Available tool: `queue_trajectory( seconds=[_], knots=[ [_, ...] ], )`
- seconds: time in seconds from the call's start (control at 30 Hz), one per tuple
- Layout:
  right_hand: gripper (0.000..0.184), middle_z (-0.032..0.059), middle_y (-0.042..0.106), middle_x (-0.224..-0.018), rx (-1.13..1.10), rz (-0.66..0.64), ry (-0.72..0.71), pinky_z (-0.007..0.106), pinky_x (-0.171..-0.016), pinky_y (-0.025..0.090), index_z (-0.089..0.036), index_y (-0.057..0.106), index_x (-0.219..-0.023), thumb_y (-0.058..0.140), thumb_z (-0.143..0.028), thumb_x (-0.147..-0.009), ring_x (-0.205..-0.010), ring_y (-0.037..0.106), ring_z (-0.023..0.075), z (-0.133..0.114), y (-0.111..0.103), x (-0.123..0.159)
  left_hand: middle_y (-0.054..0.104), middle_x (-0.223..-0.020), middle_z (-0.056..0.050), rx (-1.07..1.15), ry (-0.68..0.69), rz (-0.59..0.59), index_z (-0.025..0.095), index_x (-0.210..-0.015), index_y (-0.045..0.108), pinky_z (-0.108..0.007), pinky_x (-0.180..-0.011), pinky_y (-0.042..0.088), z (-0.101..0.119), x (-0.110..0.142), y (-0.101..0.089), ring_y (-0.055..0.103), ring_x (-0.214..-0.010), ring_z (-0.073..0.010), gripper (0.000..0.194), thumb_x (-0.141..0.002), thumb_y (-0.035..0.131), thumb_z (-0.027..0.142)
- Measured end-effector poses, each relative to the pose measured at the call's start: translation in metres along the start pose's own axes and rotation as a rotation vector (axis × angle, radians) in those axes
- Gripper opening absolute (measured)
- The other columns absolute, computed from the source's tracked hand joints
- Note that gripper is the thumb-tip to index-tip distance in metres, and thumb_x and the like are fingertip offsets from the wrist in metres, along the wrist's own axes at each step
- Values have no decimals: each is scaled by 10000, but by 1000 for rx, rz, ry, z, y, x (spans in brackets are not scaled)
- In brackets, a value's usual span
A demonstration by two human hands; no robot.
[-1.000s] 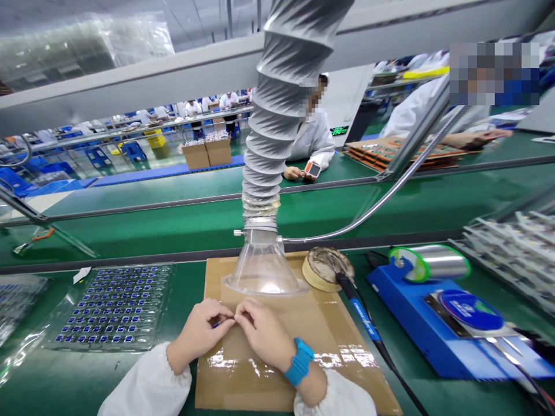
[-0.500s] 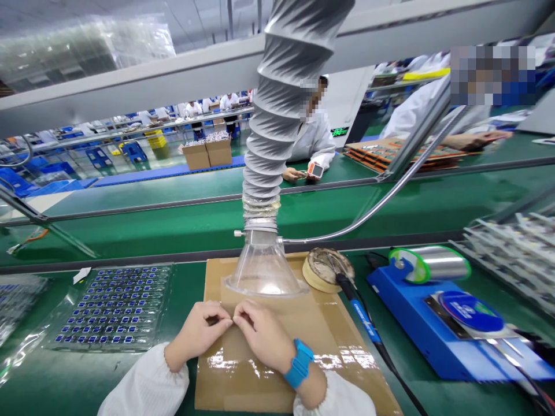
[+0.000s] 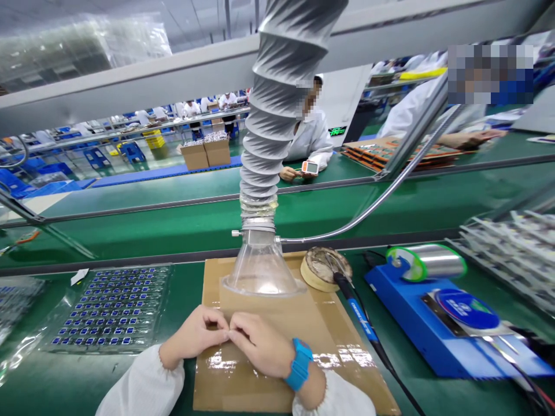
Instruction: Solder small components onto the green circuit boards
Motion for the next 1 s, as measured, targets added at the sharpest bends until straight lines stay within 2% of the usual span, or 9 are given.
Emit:
queue_trajectory(
  seconds=[0.17,0.37,0.57,0.73,1.0],
  knots=[
    [290,-10,546,-723,-25,3,-41,275,-682,362,-216,454,-718,431,-311,-991,-700,503,148,-2,0,0,699,-671,-33,-3,-27,-64,127,-689,755,-229,-642,403,-1,1,1,546,-624,-114,193,-780,723,294],
    [233,-37,458,-631,-2,103,-37,265,-620,306,-220,394,-665,473,-200,-882,-610,425,129,1,1,0,699,-668,-27,36,-60,24,126,-755,769,-222,-640,431,2,2,0,564,-615,-114,85,-724,714,183],
    [221,-44,438,-600,26,108,-40,258,-611,295,-216,383,-641,492,-159,-824,-591,413,120,4,2,0,751,-716,-56,-88,36,35,145,-734,805,-233,-667,445,3,2,0,622,-665,-142,110,-757,714,203],
    [190,-45,443,-586,1,105,-86,245,-582,279,-210,387,-631,505,-142,-765,-563,401,106,4,3,0,748,-737,-53,-107,-12,-24,134,-748,799,-225,-678,456,0,2,1,630,-680,-141,110,-731,704,186],
    [200,-49,433,-582,7,74,-89,241,-569,269,-209,383,-633,515,-154,-772,-548,382,97,2,2,-1,693,-670,-37,-16,-54,-60,117,-709,726,-228,-656,458,-2,2,4,594,-634,-129,96,-725,677,198]
  ],
)
Point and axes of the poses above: each hand's wrist, its own x-axis away from the middle knuckle, its own y-axis out of the palm, z = x × y, the point moved 3 cm from there along -x, towards the middle knuckle
